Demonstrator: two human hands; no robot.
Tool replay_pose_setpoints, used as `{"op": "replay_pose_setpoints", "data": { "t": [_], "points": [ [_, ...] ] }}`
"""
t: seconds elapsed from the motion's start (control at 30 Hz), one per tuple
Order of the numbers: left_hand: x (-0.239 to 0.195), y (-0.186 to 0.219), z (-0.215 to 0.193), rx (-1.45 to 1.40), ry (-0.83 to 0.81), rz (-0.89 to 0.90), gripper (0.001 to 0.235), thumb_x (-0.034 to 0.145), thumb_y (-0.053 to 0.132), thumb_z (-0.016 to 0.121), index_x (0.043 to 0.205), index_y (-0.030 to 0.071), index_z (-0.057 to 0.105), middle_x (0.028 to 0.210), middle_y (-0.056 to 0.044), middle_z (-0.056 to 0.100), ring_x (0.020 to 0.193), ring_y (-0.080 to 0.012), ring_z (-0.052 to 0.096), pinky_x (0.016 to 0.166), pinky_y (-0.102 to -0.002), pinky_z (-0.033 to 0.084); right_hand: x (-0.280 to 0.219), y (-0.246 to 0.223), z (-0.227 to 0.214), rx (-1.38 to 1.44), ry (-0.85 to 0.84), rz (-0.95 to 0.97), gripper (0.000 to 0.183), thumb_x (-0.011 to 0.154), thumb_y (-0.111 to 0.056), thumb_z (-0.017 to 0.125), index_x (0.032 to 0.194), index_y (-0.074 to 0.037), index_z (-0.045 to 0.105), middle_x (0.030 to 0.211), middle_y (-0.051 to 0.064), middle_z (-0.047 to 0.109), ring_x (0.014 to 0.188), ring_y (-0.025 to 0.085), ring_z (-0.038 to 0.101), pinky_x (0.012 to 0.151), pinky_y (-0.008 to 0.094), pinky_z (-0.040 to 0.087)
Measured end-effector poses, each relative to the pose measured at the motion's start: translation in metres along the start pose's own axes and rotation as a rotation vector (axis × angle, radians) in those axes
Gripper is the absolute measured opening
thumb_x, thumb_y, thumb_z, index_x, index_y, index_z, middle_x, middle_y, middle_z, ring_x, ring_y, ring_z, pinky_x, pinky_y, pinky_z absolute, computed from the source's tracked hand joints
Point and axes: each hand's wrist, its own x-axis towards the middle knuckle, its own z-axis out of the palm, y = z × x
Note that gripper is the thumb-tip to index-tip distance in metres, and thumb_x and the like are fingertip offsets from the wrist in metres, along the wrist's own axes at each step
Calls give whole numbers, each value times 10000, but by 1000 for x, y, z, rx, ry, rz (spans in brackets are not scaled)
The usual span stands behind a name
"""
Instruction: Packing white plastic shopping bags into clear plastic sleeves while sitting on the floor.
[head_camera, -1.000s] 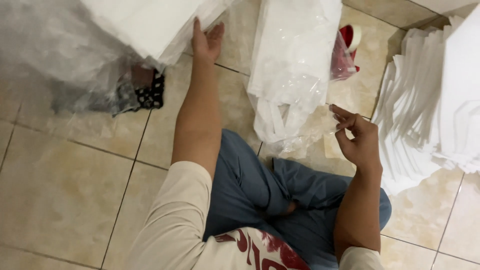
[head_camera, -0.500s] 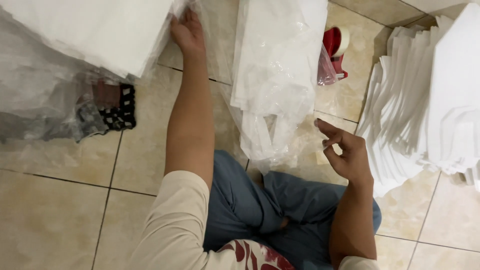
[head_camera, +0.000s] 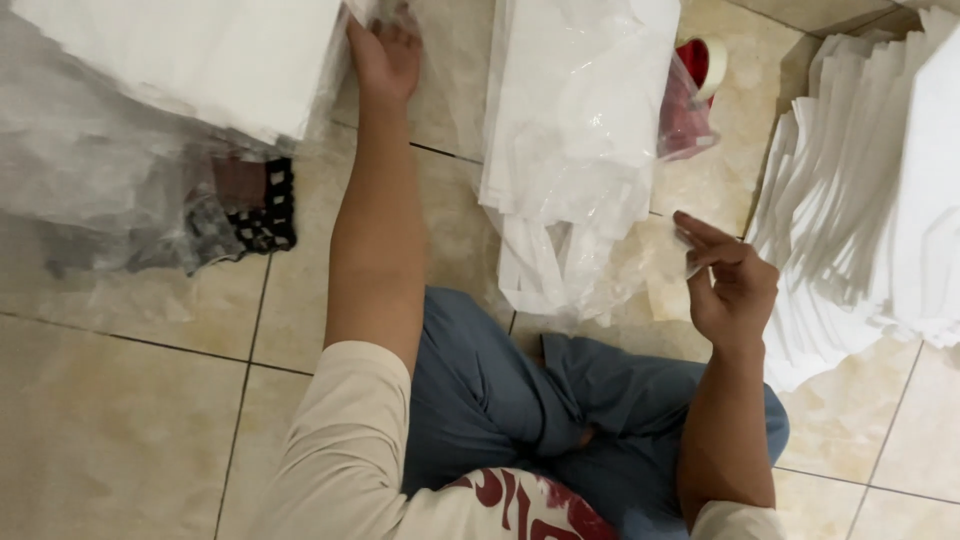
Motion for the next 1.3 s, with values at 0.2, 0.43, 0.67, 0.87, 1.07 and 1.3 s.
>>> {"op": "replay_pose_setpoints", "data": {
  "t": [0.2,0.43,0.67,0.87,1.07,1.3],
  "points": [
    [-108,24,36,477,74,-249,1055,530,734,540,1263,-23,511,784,-73,520,638,-172,517,576,-277,455,-5,-6,8,-146,280,-307,69,1041,108,443,977,97,468,1026,352,626,1049,510,670,919,545,599],
    [-196,9,67,815,-55,-233,949,699,304,678,1514,176,210,1363,-245,552,1057,-356,644,791,-468,585,-17,-15,16,-166,381,-474,97,1040,91,393,1064,139,474,1101,382,614,1026,492,664,933,562,588],
    [-211,48,46,1057,-9,726,883,844,593,634,1501,215,181,1508,-257,288,1386,-411,398,1031,-535,510,-26,-30,20,-254,472,-465,181,1068,-1,482,1183,116,560,1125,251,682,1050,358,699,891,400,609],
    [-366,26,40,1318,-878,899,633,968,240,723,1451,114,334,1453,-119,406,1388,-297,428,1224,-448,351,-14,-10,57,-225,341,-319,189,1007,43,563,1171,6,649,1153,133,715,982,263,729,816,339,594],
    [-400,-34,4,2065,-950,1151,576,699,166,911,1136,110,541,1328,-153,362,1345,-399,342,1063,-765,207,-3,-3,73,-71,309,-347,218,918,141,618,1061,2,706,1077,161,742,1022,362,698,836,456,566],
    [-358,-30,4,2001,-834,1070,175,789,117,723,849,201,582,921,46,533,900,-207,643,889,-435,454,-2,5,38,-55,185,-265,324,878,28,781,1186,26,682,1168,222,697,1125,423,638,917,524,521]
  ]
}}
